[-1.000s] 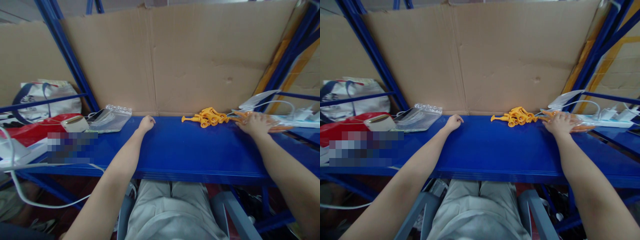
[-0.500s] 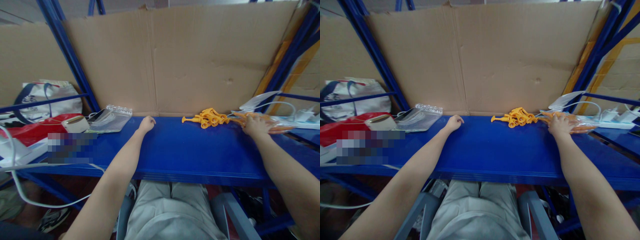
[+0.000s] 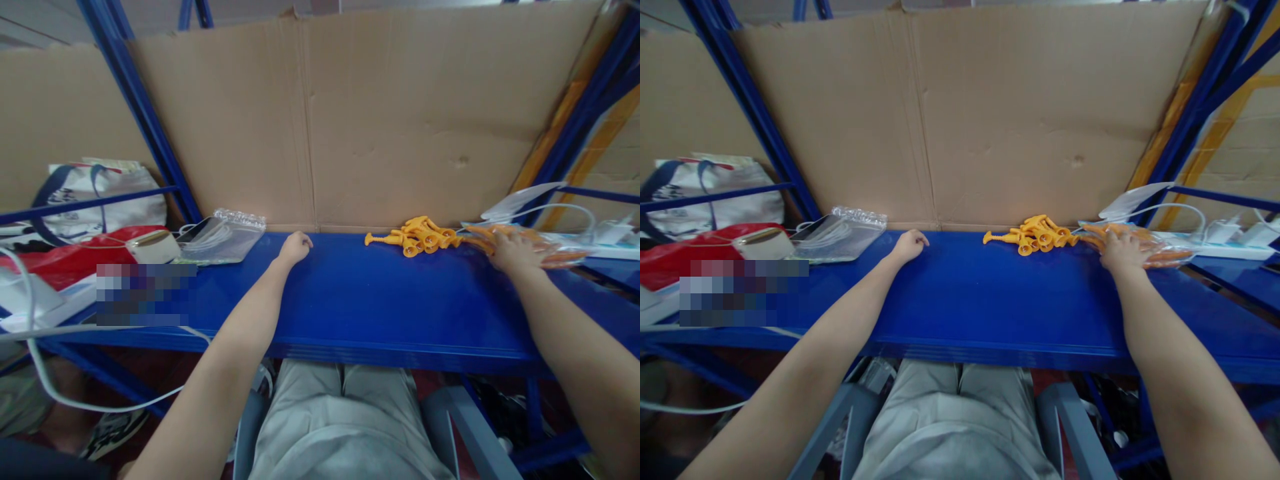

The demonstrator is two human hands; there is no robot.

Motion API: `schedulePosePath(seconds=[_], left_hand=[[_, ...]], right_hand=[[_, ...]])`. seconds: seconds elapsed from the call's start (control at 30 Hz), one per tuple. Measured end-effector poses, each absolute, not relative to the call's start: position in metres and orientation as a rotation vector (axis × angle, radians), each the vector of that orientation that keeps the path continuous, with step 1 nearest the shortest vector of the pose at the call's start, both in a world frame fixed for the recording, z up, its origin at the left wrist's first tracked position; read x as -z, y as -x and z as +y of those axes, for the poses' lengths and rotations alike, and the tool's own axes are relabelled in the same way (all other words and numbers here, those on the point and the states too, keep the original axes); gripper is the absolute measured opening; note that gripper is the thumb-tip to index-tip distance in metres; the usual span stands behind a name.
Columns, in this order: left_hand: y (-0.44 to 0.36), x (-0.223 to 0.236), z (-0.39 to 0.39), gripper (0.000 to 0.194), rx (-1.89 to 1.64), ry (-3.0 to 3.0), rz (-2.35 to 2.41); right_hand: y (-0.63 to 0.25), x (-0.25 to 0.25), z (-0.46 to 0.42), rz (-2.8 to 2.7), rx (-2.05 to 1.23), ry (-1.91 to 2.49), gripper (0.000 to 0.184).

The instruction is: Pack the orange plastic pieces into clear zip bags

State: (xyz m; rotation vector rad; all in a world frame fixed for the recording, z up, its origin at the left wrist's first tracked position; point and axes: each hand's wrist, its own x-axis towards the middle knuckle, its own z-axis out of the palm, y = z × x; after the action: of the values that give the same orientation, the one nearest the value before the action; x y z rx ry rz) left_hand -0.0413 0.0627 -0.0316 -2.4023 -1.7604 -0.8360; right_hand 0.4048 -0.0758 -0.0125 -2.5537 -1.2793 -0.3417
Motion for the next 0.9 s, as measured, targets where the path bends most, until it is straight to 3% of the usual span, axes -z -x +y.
schedulePosePath(seconds=[0.3, 0.5, 0.77, 0.9], left_hand=[[0.040, 0.029, 0.060, 0.036, 0.816, 2.402, -1.801], [0.035, 0.025, 0.046, 0.035, 0.693, 2.231, -2.020], [0.045, 0.026, 0.041, 0.067, 0.701, 1.714, -2.454], [0.059, 0.030, 0.046, 0.073, 0.719, 1.580, -2.560]], right_hand=[[-0.413, 0.017, -0.077, -1.333, 0.460, 2.531, 0.055], [-0.399, 0.023, -0.065, -1.634, 0.797, 2.064, 0.057], [-0.355, 0.048, -0.026, -2.391, 0.932, 1.318, 0.049], [-0.346, 0.053, -0.017, -2.544, 0.960, 1.224, 0.049]])
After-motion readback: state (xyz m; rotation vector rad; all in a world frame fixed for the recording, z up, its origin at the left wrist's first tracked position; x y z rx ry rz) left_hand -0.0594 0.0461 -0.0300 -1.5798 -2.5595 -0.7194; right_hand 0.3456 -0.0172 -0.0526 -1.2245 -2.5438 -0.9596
